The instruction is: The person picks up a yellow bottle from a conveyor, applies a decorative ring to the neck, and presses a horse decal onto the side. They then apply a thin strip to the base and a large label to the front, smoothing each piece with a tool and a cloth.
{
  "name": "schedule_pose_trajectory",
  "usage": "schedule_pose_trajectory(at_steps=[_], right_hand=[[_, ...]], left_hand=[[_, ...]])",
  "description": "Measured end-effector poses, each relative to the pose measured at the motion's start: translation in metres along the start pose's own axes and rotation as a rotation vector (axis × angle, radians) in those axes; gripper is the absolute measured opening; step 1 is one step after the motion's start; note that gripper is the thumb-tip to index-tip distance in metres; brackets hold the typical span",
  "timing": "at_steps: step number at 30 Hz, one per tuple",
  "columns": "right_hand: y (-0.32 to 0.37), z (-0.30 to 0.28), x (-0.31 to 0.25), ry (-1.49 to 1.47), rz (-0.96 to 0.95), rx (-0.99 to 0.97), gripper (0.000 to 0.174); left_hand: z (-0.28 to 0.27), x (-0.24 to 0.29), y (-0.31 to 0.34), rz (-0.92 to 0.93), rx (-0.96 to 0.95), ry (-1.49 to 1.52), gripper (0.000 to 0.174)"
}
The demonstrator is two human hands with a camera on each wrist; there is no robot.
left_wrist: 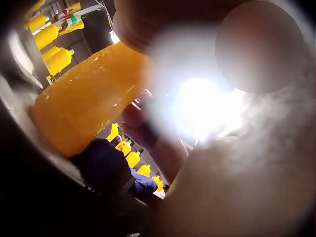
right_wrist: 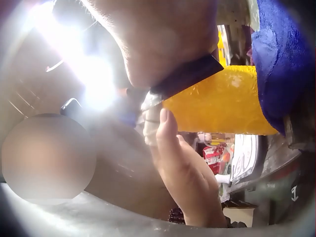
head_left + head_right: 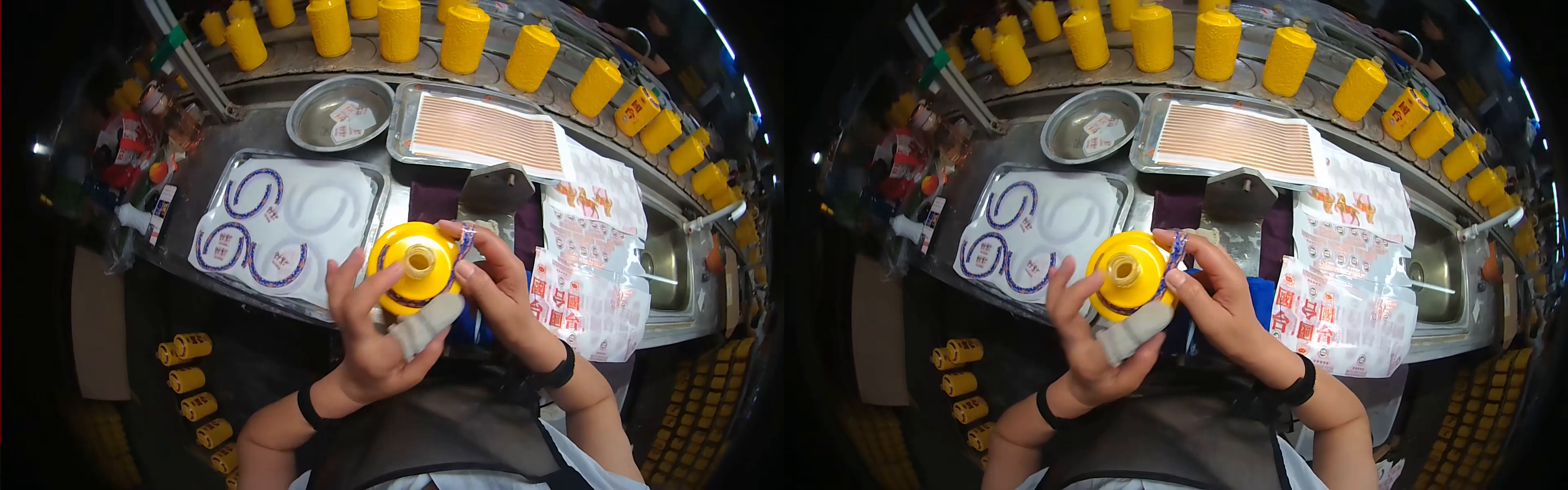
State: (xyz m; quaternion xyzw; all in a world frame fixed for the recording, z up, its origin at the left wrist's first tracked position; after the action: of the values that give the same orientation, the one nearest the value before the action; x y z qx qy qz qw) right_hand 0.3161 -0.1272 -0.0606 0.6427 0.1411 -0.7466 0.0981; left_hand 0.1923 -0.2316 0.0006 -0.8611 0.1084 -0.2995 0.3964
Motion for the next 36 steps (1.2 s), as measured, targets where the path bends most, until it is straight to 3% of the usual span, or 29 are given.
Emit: schedule_pose_trajectory(at_steps=[1, 2, 4, 7, 11, 14, 16, 18, 19, 21, 24, 26, 31, 36], right_hand=[[-0.002, 0.002, -0.006, -0.053, -0.034, -0.003, 0.043], [-0.002, 0.001, -0.007, -0.057, -0.037, 0.007, 0.044], [-0.002, 0.000, -0.005, -0.061, -0.022, 0.013, 0.044], [-0.003, 0.002, -0.001, -0.092, 0.004, 0.025, 0.046], [-0.004, -0.008, -0.005, -0.070, 0.003, 0.055, 0.048], [-0.002, -0.017, 0.000, -0.051, 0.037, 0.087, 0.047], [0.003, -0.013, -0.001, 0.005, 0.164, 0.033, 0.044], [0.007, -0.009, 0.003, 0.027, 0.206, 0.030, 0.042], [0.007, -0.010, 0.004, -0.026, 0.256, 0.055, 0.045], [0.007, -0.009, -0.002, 0.025, 0.127, 0.033, 0.047], [0.008, -0.006, -0.004, 0.046, 0.048, 0.032, 0.051], [0.003, -0.002, -0.006, 0.047, -0.011, 0.020, 0.050], [0.002, -0.004, 0.002, -0.020, 0.093, 0.006, 0.044], [0.003, -0.005, 0.007, -0.074, 0.104, 0.025, 0.040]], left_hand=[[-0.006, -0.001, 0.004, 0.011, 0.022, 0.062, 0.030], [-0.009, -0.013, 0.017, -0.096, 0.108, 0.161, 0.055], [-0.009, -0.014, 0.007, -0.164, 0.149, 0.160, 0.078], [0.016, -0.019, -0.012, -0.343, 0.023, 0.115, 0.084], [0.034, -0.043, -0.008, -0.452, -0.080, 0.385, 0.084], [0.052, -0.062, -0.021, -0.571, -0.407, 0.850, 0.085], [0.067, -0.075, -0.020, -0.681, -0.660, 1.143, 0.093], [0.062, -0.080, -0.022, -0.689, -0.734, 1.052, 0.092], [0.056, -0.078, -0.029, -0.661, -0.694, 1.054, 0.090], [0.045, -0.068, -0.035, -0.604, -0.616, 1.063, 0.086], [0.042, -0.072, -0.016, -0.709, -0.463, 0.883, 0.084], [0.041, -0.073, -0.013, -0.665, -0.444, 0.813, 0.082], [0.043, -0.073, -0.012, -0.730, -0.359, 0.849, 0.071], [0.040, -0.074, -0.009, -0.679, -0.318, 0.782, 0.074]])
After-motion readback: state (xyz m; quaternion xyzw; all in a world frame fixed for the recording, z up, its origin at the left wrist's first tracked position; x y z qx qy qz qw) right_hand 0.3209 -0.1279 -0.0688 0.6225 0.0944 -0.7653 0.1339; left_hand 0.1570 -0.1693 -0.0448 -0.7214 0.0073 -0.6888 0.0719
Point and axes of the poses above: each hand's wrist, its own y-axis away from the middle knuckle, its own z-axis out of the palm, x = y × z, the point moved 9 cm from there along -y, towards the middle knuckle, and after that the axes turned 10 degrees about x, right-handed, at the moved point
